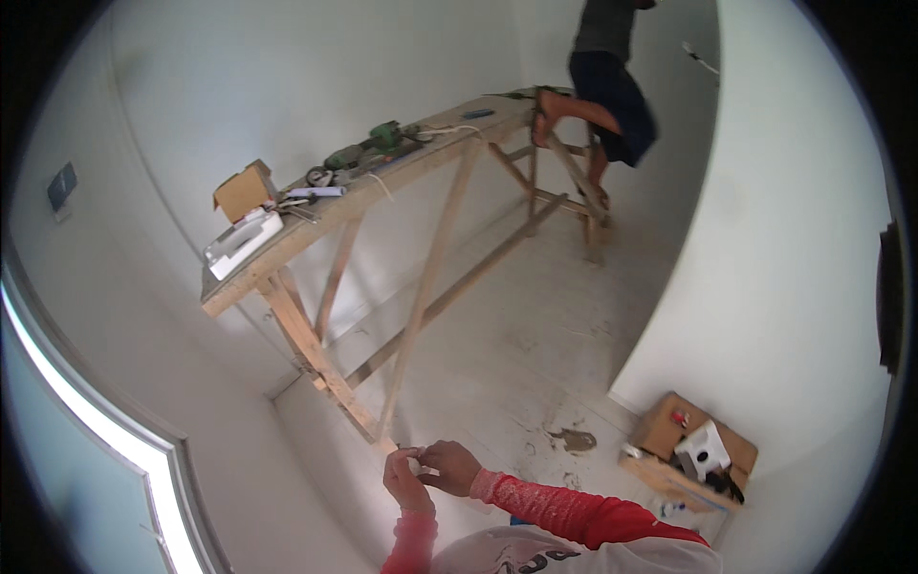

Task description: The person assembles a paint roller by inserting a metal rod into the roller sleeve and securing it with pliers and a screwdriver. They then attach the roller to an extension pole and briefly roll it on the floor.

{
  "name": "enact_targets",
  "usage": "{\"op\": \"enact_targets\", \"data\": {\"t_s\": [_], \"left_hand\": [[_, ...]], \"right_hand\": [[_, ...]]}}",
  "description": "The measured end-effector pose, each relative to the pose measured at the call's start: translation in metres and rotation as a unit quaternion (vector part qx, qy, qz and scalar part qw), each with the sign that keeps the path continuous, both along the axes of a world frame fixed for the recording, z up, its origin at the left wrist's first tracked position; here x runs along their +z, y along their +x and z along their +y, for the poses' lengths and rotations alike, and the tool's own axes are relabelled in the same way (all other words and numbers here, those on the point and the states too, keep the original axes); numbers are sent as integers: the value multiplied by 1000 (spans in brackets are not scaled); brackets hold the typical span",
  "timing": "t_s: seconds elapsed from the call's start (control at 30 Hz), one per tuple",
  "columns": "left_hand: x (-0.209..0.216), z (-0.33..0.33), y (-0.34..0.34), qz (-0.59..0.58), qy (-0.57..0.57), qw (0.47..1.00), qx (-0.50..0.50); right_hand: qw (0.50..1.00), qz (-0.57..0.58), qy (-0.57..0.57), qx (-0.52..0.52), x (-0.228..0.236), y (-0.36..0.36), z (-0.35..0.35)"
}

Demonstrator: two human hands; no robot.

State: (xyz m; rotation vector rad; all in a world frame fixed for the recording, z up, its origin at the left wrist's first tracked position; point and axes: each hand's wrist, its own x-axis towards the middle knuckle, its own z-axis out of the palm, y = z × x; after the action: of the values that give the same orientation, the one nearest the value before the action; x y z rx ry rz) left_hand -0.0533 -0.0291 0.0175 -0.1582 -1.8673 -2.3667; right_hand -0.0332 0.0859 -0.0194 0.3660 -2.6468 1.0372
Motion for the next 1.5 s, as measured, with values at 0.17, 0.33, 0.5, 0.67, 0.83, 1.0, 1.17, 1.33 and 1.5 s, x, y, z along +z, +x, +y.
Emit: {"op": "enact_targets", "data": {"t_s": [0.17,0.33,0.5,0.67,0.83,1.0,1.17,1.33,1.5], "left_hand": [[19,27,-57,5,-29,998,58],[32,28,-113,12,39,993,115],[10,-2,-166,22,79,982,167],[17,2,-195,10,53,983,178],[10,6,-217,24,-27,993,113],[-10,24,-250,189,-180,965,10],[8,72,-253,221,-249,942,32],[29,133,-261,265,-301,915,32],[45,186,-267,298,-338,893,12]], "right_hand": [[997,39,29,68,16,-76,26],[978,8,34,207,54,-162,68],[986,69,77,132,112,-277,166],[988,123,89,37,218,-349,231],[965,-18,-8,261,214,-342,176],[871,-84,-190,444,126,-303,107],[892,-127,-246,358,119,-294,139],[895,-57,-305,319,119,-292,200],[882,7,-357,307,111,-294,259]]}}
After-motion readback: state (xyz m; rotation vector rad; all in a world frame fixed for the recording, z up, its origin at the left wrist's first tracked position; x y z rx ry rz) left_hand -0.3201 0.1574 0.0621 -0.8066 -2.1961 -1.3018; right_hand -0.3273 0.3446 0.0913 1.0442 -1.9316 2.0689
